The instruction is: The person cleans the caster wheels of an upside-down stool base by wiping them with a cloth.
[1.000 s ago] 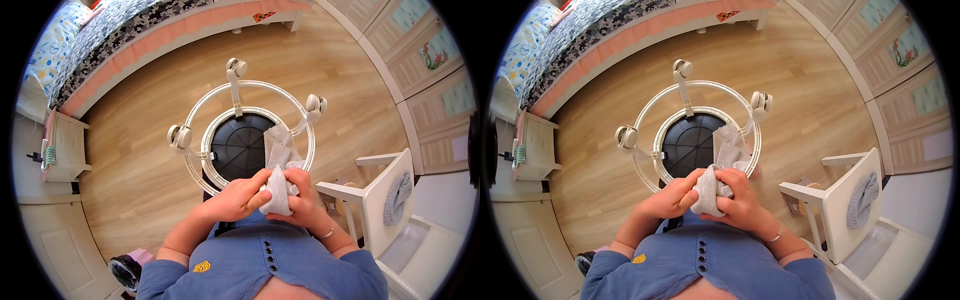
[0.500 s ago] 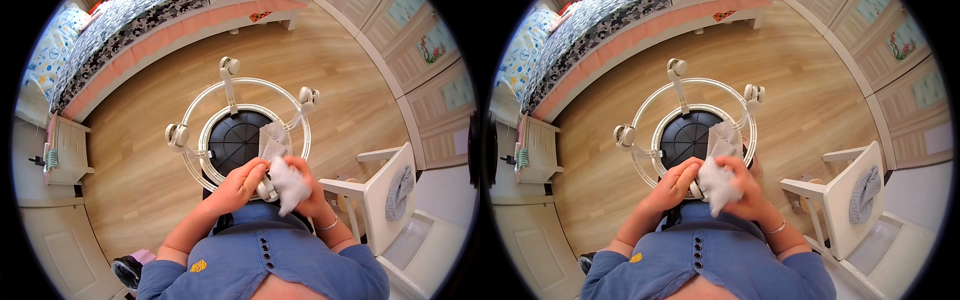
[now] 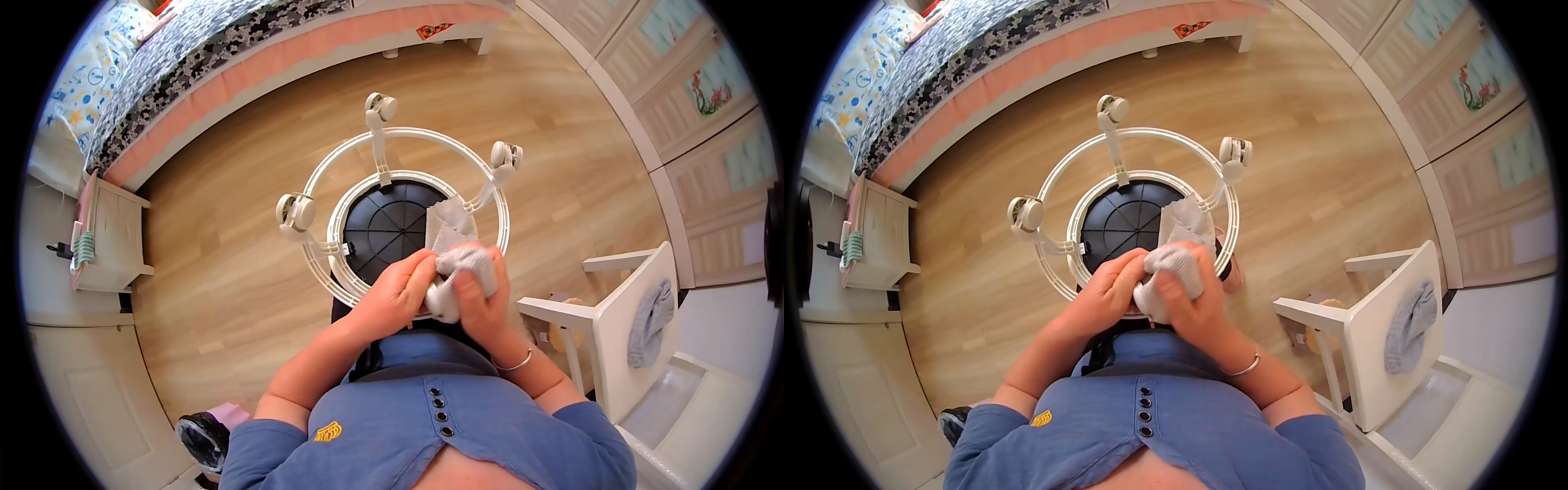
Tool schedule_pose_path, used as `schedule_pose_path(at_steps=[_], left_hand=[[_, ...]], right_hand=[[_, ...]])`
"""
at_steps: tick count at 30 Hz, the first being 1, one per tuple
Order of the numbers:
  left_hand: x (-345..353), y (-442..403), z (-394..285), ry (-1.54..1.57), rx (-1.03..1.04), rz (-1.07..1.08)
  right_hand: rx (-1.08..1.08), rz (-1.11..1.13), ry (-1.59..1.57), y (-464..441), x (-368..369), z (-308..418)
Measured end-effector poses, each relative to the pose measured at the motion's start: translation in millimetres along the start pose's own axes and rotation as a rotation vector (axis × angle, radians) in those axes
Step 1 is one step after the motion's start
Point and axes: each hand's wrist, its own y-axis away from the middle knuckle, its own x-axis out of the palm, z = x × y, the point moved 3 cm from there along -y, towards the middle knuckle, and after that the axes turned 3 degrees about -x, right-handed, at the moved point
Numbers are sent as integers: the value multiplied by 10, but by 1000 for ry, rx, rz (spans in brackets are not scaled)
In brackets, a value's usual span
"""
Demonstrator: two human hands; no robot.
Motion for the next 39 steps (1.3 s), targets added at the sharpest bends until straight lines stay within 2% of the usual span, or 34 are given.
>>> schedule_pose_path(at_steps=[2, 3, 4, 6, 8, 10, 11, 14, 17, 19, 20, 22, 24, 26, 27, 28, 30, 31, 32, 34, 36, 38, 39], left_hand=[[59, -7, -6, -15, 72, -4], [45, -8, 8, -76, 103, 13], [37, -10, 7, -64, 111, 10], [19, 23, -30, -103, 104, 5], [10, 30, -38, -97, 102, -4], [3, 23, -17, -97, 95, -7], [10, 4, 14, -91, 146, 5], [24, -11, 88, -118, 200, -2], [15, -4, 117, -189, 177, -29], [20, 4, 90, -219, 248, -42], [23, 17, 58, -223, 246, -34], [36, 31, -6, -174, 109, -71], [31, 49, -29, -236, 110, -62], [43, 58, -61, -182, 107, 4], [37, 87, -55, -112, 16, 47], [24, 103, -40, -118, 15, 51], [33, 135, -78, -359, 227, 53], [69, 137, -168, -516, 338, -25], [109, 140, -186, -516, 333, -21], [155, 150, -209, -598, 363, -107], [198, 143, -202, -581, 344, -130], [217, 138, -174, -565, 324, -152], [221, 132, -145, -536, 350, -156]], right_hand=[[391, -62, -90, 28, -141, -160], [344, -116, -332, 46, -136, -216], [343, -106, -321, 50, -159, -235], [385, -110, -613, 71, -214, -238], [402, -81, -592, 39, -277, -170], [-178, 456, 59, -97, -206, 128], [-159, 434, 201, -118, -117, 246], [-185, 434, 310, -94, -77, 251], [-101, 387, 269, -114, -34, 220], [-61, 359, 249, -120, -9, 195], [109, 270, 98, -109, -5, 137], [438, 79, -206, -56, -38, 1], [414, 29, -289, -56, -181, -146], [638, -249, -787, -47, -297, -265], [576, -251, -786, -55, -364, -246], [573, -256, -789, -42, -419, -254], [453, -219, -734, -7, -504, -232], [457, -221, -693, 18, -524, -221], [461, -227, -694, 62, -550, -236], [420, 0, -453, 99, -539, -231], [475, 55, -420, 81, -529, -161], [74, 368, -197, -31, -444, -22], [111, 407, -111, -31, -428, 20]])
